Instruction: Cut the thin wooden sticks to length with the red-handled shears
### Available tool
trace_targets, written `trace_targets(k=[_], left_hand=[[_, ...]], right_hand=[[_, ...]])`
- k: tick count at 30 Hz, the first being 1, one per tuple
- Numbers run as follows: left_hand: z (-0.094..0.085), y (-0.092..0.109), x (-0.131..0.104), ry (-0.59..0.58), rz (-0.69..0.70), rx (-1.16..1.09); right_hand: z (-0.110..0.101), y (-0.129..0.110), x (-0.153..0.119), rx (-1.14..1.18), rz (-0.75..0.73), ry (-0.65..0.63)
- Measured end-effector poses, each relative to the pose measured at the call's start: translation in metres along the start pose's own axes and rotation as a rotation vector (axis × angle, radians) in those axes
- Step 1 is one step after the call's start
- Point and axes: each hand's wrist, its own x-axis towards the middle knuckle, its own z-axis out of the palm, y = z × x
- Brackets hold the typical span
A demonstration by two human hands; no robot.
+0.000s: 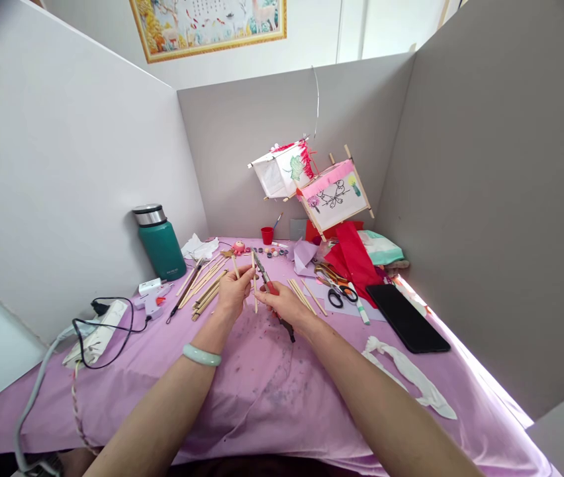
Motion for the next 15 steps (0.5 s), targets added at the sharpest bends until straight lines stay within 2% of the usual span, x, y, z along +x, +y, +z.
trace_targets(k=[15], left_hand=[[0.001, -0.012, 0.004, 0.093, 0.177, 0.164]], right_hand=[[-0.003, -0.008, -0.006, 0.061, 0.046, -0.042]])
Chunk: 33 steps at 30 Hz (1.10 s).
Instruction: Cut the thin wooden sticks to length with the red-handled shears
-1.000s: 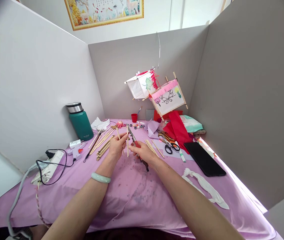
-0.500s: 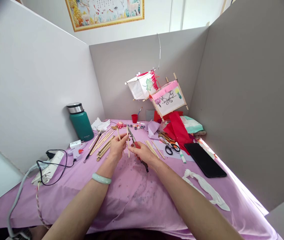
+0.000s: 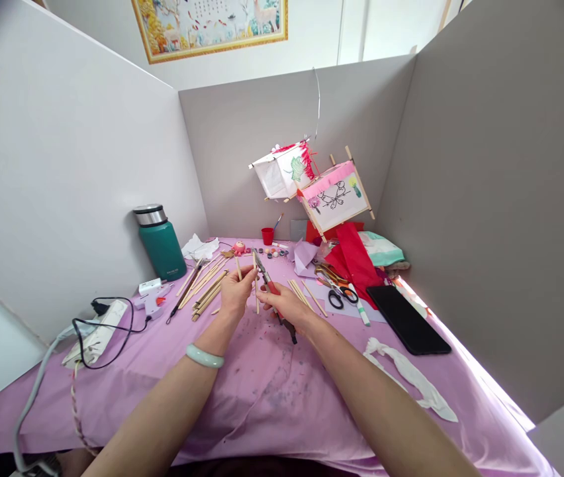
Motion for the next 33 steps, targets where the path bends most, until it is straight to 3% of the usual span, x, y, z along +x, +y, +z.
trace_targets(k=[11, 25, 33], left_hand=[[0.000, -0.002, 0.000, -0.017, 0.039, 0.065], [0.000, 0.005, -0.001, 0.039, 0.038, 0.107], [0.000, 0.001, -0.002, 0.034, 0.117, 0.227]], right_hand=[[0.002, -0.002, 0.000, -0.028, 0.042, 0.035], [0.002, 0.020, 0.015, -0.151, -0.080, 0.143], [0.004, 0.018, 0.016, -0.192, -0.095, 0.178]])
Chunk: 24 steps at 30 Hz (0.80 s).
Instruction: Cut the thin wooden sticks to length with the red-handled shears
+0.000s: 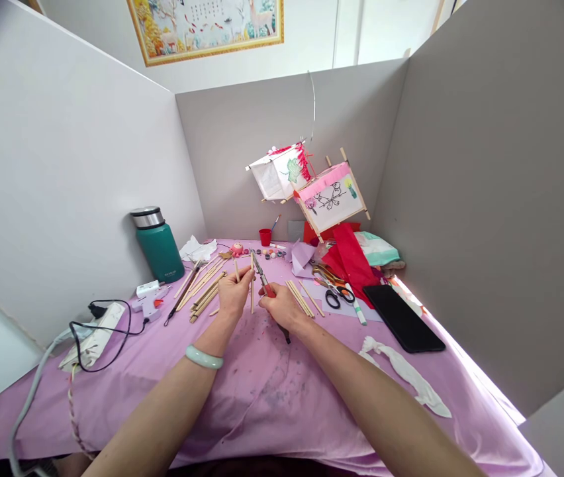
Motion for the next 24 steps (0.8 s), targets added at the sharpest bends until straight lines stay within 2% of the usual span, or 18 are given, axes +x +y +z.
trace_targets(k=[14, 18, 24], left_hand=[[-0.001, -0.007, -0.001, -0.050, 0.115, 0.128], [0.000, -0.008, -0.003, -0.060, 0.111, 0.122], [0.001, -0.008, -0.003, -0.056, 0.100, 0.102]], right_hand=[[-0.008, -0.019, -0.011, 0.186, 0.163, -0.094], [-0.011, -0.016, -0.009, 0.188, 0.151, -0.119], [-0.007, -0.012, -0.006, 0.135, 0.122, -0.069]])
